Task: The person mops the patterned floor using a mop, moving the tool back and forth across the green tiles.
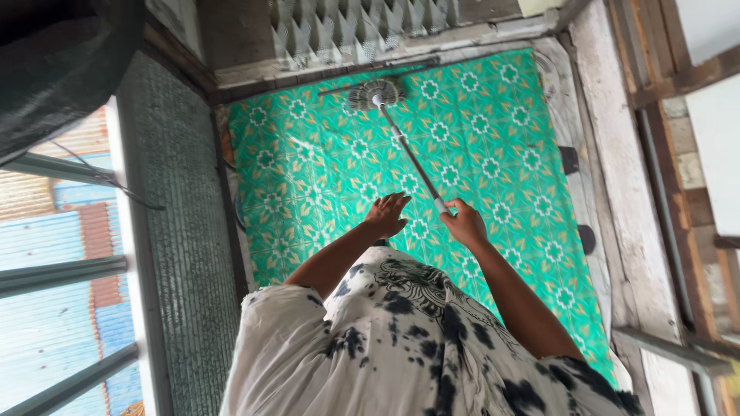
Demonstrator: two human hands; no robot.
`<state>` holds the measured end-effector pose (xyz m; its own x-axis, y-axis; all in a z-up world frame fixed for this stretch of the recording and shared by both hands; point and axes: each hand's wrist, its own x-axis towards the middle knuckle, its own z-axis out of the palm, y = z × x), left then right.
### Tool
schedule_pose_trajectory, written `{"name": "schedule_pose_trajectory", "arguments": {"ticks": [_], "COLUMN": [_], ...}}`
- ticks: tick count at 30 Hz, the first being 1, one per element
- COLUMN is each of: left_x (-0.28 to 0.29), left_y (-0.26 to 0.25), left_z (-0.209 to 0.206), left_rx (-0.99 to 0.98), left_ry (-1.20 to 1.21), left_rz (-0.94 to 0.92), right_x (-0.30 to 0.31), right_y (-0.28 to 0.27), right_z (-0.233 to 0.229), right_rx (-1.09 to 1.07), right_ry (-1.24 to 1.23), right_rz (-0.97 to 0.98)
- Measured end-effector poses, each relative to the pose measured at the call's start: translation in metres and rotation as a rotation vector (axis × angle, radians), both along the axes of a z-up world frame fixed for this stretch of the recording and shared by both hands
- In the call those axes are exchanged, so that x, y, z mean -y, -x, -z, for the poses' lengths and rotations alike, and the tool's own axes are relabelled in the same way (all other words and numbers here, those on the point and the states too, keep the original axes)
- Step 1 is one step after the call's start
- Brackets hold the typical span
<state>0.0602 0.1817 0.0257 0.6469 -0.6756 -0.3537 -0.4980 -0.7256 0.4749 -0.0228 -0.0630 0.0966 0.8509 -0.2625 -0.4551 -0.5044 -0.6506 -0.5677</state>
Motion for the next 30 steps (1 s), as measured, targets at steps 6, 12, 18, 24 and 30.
{"name": "schedule_pose_trajectory", "arguments": {"ticks": [6,12,18,24,30], "left_x": [0.054,0.093,0.119,0.12,0.109], "left_y": [0.054,0.139,0.257,0.337,0.316], "left_z": [-0.002,0.009,0.024,0.025,0.023], "left_rx": [-0.052,-0.084,-0.128,-0.212,-0.209], "left_ry": [0.026,0.014,0.103,0.121,0.096], "left_rz": [0.108,0.353,0.529,0.617,0.552], "right_x": [0.02,0.026,0.01,0.002,-0.006], "right_y": [0.116,0.235,0.37,0.453,0.425], "right_z": [-0.004,-0.034,-0.072,-0.089,-0.082], "right_rx": [0.025,0.034,-0.074,-0.137,-0.133], "right_ry": [-0.025,-0.092,-0.108,-0.108,-0.071], "right_rz": [0.015,0.138,0.284,0.39,0.373]}}
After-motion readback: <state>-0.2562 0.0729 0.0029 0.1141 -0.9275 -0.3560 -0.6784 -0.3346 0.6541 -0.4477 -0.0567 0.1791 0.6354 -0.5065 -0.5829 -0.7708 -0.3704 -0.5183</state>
